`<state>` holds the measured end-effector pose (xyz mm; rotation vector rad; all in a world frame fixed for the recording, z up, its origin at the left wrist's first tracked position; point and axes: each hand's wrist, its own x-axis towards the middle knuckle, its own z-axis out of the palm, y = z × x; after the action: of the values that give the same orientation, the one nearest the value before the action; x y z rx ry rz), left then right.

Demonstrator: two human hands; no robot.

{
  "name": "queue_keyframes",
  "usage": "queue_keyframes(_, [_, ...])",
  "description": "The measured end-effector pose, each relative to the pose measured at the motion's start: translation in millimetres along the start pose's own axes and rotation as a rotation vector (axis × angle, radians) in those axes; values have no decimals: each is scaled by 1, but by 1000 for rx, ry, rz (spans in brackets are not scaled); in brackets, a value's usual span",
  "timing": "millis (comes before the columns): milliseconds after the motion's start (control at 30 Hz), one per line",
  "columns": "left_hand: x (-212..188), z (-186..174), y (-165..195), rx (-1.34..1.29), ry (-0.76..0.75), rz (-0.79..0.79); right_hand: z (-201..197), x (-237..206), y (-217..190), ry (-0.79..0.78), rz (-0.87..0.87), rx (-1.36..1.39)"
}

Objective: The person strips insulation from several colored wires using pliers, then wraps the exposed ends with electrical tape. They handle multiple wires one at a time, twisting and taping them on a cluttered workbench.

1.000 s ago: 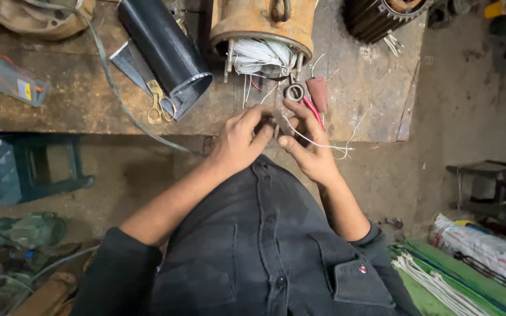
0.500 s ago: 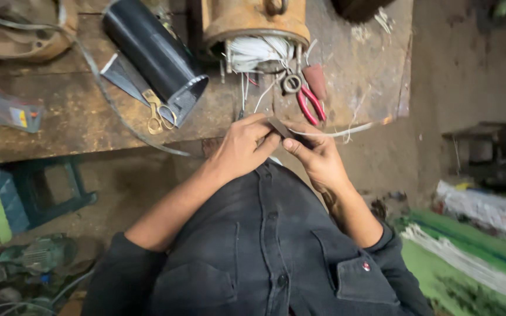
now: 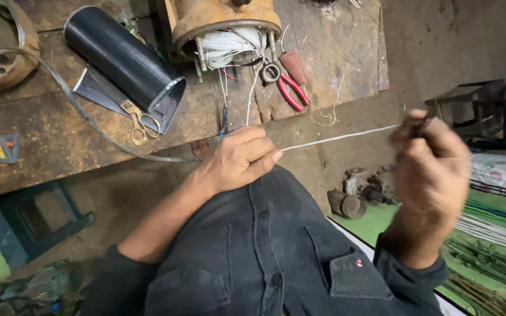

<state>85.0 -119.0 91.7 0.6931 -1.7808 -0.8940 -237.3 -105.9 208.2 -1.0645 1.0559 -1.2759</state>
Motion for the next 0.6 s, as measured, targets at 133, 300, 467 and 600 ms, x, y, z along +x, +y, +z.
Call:
queue_keyframes(133, [-7, -6, -9, 64, 32, -36, -15, 25, -9, 217, -303, 101])
queue_keyframes(300, [-11, -4, -13, 44, 67, -81, 29, 22, 58, -95, 205, -599])
queue_keyframes(467, [-9, -3, -13, 33, 67, -79, 63, 17, 117, -380, 170, -383])
queue_keyframes(600, [-9, -4, -16, 41, 48, -75, 70, 24, 120, -446, 198, -445])
